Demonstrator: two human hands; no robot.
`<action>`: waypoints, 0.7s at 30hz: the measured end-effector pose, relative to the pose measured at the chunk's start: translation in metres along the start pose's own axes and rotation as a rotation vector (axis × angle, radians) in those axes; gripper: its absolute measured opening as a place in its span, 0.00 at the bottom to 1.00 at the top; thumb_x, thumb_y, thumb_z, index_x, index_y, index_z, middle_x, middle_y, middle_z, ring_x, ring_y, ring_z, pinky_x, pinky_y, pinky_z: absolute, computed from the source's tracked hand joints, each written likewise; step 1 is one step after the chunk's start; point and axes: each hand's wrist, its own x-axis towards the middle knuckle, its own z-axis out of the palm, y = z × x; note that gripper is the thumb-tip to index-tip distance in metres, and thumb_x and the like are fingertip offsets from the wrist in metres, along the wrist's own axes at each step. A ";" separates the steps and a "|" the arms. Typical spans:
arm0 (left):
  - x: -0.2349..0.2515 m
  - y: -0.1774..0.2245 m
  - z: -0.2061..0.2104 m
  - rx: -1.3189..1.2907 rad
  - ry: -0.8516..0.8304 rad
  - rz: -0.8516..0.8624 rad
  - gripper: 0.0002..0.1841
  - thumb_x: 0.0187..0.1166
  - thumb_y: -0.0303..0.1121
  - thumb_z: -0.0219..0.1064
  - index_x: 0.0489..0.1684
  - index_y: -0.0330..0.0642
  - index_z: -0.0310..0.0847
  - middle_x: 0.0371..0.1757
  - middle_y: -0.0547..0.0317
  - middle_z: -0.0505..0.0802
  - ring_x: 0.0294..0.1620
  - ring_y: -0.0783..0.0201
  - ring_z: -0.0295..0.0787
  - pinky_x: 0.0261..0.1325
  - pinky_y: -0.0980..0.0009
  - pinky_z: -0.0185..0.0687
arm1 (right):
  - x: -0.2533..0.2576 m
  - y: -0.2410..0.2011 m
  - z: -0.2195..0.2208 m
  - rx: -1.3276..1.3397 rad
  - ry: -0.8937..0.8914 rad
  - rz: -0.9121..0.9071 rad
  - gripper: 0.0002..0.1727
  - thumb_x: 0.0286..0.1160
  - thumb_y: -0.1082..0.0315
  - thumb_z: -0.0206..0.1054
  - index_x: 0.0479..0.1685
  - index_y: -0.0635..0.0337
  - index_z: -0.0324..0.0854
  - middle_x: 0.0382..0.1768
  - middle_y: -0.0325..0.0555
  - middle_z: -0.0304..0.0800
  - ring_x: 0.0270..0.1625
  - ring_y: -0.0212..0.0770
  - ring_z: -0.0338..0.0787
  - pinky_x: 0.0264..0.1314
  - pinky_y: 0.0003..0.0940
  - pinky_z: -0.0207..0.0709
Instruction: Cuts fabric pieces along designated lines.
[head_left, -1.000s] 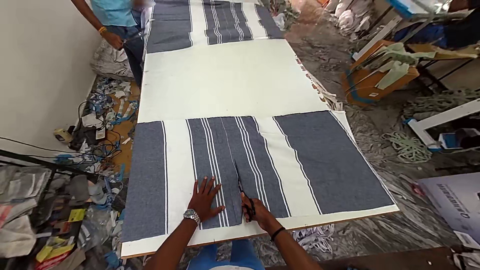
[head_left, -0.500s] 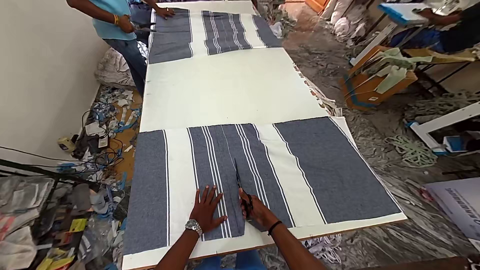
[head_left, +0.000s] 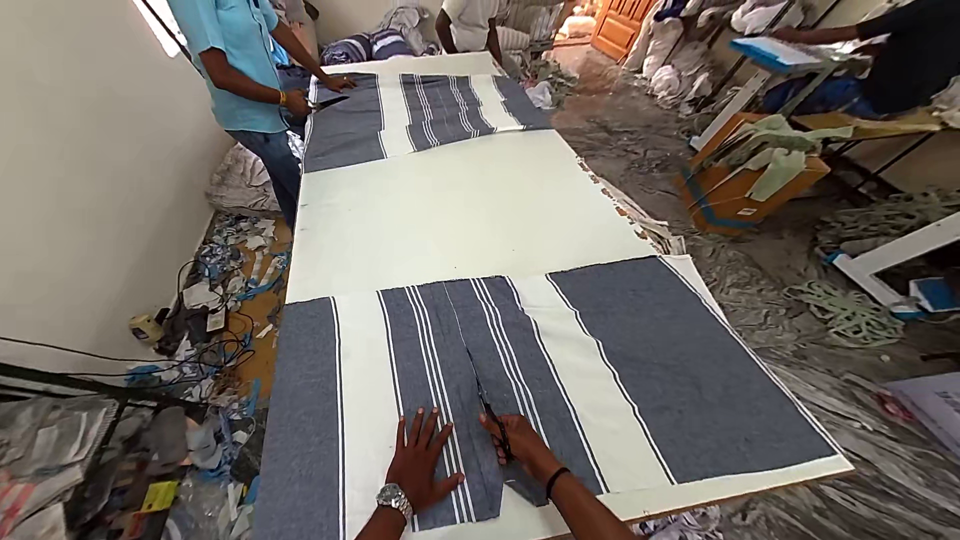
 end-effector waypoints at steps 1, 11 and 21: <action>0.000 0.000 0.000 -0.002 -0.003 -0.002 0.54 0.61 0.88 0.44 0.94 0.76 0.51 0.98 0.64 0.51 0.98 0.46 0.37 0.90 0.27 0.29 | -0.001 -0.001 0.001 0.013 -0.001 0.006 0.34 0.62 0.33 0.79 0.28 0.59 0.80 0.16 0.43 0.79 0.16 0.40 0.82 0.22 0.38 0.84; -0.002 0.000 0.004 -0.009 0.007 0.001 0.54 0.59 0.87 0.47 0.94 0.76 0.53 0.98 0.64 0.51 0.98 0.46 0.37 0.90 0.27 0.27 | 0.044 -0.051 -0.001 0.059 -0.116 0.171 0.42 0.62 0.20 0.66 0.42 0.56 0.82 0.23 0.42 0.80 0.21 0.41 0.84 0.29 0.41 0.86; 0.005 -0.002 -0.004 -0.056 0.056 -0.042 0.52 0.57 0.87 0.52 0.90 0.78 0.61 0.92 0.71 0.66 0.92 0.56 0.58 0.89 0.37 0.48 | 0.046 -0.044 0.001 0.050 -0.047 0.052 0.32 0.63 0.35 0.79 0.30 0.58 0.79 0.15 0.42 0.78 0.15 0.40 0.82 0.21 0.38 0.84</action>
